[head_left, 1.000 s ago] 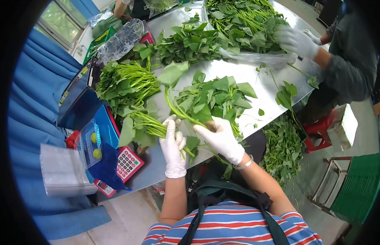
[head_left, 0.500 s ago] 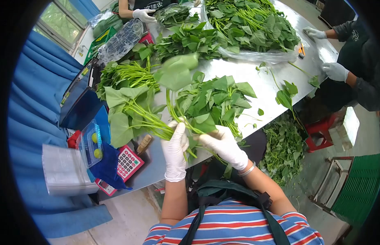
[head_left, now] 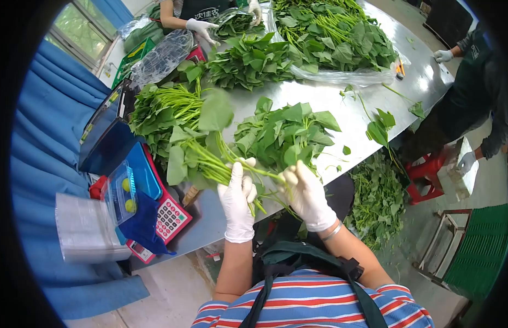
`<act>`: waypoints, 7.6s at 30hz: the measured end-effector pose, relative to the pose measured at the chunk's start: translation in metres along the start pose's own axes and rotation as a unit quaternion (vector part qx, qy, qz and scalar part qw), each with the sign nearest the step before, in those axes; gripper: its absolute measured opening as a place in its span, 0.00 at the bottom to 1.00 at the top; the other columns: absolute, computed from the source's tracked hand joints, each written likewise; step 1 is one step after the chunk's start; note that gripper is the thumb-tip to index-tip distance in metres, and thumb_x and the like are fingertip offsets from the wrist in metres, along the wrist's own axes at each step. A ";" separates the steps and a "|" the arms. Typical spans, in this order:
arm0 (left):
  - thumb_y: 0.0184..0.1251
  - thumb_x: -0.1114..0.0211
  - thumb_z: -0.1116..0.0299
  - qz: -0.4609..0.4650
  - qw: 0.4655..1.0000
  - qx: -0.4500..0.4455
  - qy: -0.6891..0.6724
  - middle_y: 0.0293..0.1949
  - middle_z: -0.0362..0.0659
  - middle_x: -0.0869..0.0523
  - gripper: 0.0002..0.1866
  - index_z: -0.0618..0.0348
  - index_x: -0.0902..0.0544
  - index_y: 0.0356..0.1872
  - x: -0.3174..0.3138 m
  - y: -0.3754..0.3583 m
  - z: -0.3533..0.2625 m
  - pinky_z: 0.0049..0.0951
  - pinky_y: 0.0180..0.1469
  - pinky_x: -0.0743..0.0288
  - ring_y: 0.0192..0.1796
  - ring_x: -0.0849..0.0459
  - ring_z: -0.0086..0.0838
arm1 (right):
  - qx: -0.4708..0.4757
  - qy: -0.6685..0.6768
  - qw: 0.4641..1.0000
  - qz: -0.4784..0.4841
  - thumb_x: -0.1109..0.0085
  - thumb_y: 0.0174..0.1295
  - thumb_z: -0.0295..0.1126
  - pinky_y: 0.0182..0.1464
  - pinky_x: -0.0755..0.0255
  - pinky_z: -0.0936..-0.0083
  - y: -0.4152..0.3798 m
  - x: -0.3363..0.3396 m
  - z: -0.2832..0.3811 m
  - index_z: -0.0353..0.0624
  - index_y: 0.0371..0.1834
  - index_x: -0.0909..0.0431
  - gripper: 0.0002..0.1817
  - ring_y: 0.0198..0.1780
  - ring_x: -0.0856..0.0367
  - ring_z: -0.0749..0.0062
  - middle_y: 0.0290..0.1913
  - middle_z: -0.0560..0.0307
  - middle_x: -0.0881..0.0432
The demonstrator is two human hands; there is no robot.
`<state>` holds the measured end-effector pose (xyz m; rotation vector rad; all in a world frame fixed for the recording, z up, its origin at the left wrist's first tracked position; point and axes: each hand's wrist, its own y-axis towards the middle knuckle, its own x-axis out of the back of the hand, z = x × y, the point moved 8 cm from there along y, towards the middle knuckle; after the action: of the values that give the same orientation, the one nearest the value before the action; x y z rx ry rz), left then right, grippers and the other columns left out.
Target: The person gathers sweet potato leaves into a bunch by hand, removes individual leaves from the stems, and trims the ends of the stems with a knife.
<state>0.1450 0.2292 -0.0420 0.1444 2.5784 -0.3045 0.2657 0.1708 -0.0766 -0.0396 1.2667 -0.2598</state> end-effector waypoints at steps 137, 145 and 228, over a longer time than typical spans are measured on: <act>0.65 0.41 0.68 -0.013 1.000 -0.011 0.007 0.28 0.37 0.25 0.08 0.59 0.26 0.41 0.017 -0.018 0.002 0.16 0.18 0.46 0.15 0.41 0.12 | -0.008 -0.311 0.949 0.047 0.52 0.67 0.43 0.30 0.35 0.87 -0.018 -0.022 0.029 0.35 0.47 0.26 0.20 0.26 0.28 0.84 0.31 0.60 0.20; 0.59 0.37 0.76 0.073 0.997 0.006 0.032 0.41 0.47 0.18 0.17 0.67 0.27 0.50 -0.009 -0.028 0.019 0.22 0.45 0.26 0.41 0.20 0.27 | -0.026 -0.445 0.893 0.058 0.47 0.64 0.33 0.31 0.31 0.83 -0.024 -0.026 0.006 0.38 0.41 0.22 0.10 0.28 0.28 0.86 0.29 0.64 0.22; 0.60 0.35 0.64 0.178 0.980 0.057 0.065 0.29 0.39 0.22 0.16 0.62 0.25 0.44 -0.013 -0.044 0.040 0.16 0.22 0.37 0.21 0.30 0.17 | 0.030 -0.424 0.903 0.065 0.49 0.65 0.29 0.39 0.30 0.82 -0.053 -0.019 0.025 0.34 0.42 0.23 0.10 0.33 0.26 0.82 0.33 0.60 0.21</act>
<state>0.1686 0.1762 -0.0601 0.6794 2.5992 -0.3150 0.2748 0.1209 -0.0418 -0.0125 0.3870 -0.1358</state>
